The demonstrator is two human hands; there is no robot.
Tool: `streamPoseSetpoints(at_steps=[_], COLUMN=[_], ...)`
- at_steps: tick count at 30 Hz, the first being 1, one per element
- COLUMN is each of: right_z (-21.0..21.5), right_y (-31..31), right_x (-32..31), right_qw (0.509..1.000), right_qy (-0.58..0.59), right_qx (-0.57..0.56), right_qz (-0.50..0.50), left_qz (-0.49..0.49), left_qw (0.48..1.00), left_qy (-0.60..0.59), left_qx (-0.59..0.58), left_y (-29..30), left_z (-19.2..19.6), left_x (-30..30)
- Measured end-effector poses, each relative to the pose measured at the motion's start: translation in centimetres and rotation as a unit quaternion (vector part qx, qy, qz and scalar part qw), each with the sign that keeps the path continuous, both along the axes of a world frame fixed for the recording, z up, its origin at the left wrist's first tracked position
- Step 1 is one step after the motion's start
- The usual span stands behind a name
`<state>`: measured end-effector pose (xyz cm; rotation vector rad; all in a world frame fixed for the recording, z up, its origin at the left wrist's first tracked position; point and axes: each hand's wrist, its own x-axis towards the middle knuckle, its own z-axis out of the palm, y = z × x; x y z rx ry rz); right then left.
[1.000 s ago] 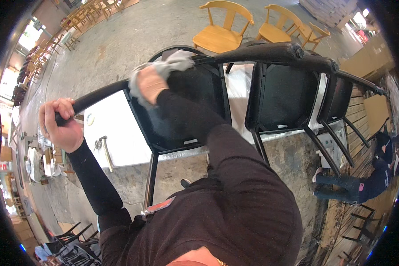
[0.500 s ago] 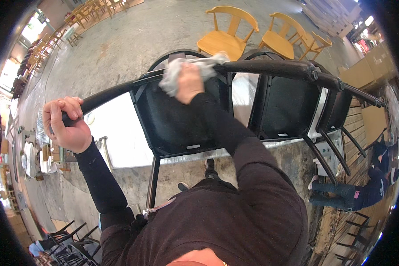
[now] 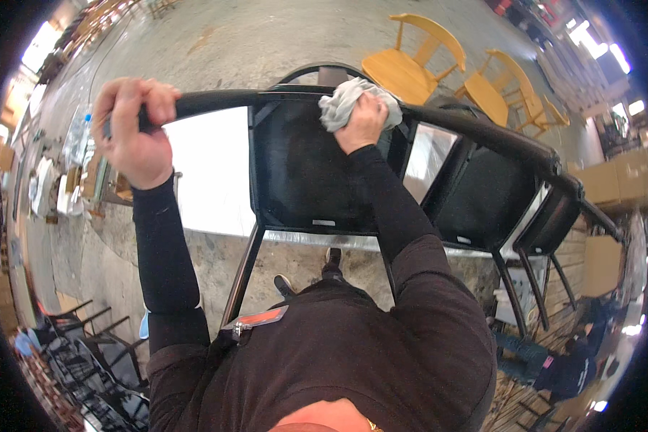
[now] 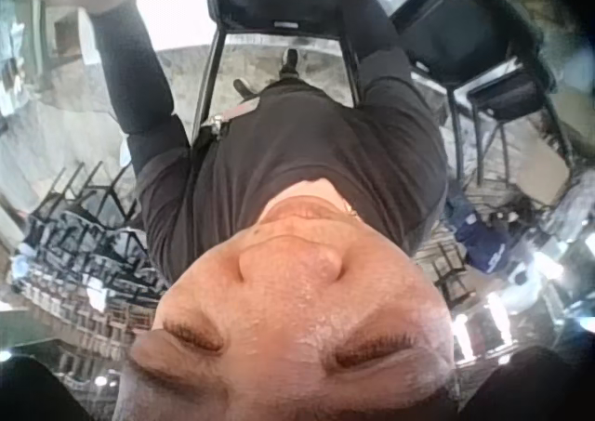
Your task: The person wipes a black chair with a cloth, cleaning the seat, backrest, and legs. The person then places the chair on a table and continues wiping other parts of the chair.
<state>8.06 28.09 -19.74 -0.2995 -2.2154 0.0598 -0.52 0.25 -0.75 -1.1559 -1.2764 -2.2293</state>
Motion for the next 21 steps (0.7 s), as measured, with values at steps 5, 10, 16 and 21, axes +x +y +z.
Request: streamPoseSetpoints(at_steps=[5,10,16,21], right_z=[-1.1,-5.9,-12.8,-6.6], right_y=[-7.2,-12.0,-18.8,-12.1], right_x=[-6.3,-4.5,0.8,-5.5], right_qw=[0.931,0.937,0.809,0.891], right_qy=[-0.048,-0.162,-0.363,-0.151], right_qx=[0.171,0.092,0.168,0.204], right_qz=[0.319,0.295,0.430,0.376], left_qz=[0.012,0.012,0.027,0.025], left_qw=[0.998,0.997,0.995,0.998], left_qy=[0.052,0.060,-0.093,-0.053], left_qx=[-0.026,-0.042,-0.004,-0.035], left_y=[-0.4,-0.5,0.0,-0.2], left_z=[0.1,0.0,0.3,0.5], left_x=[-0.7,-0.8,0.5,0.3])
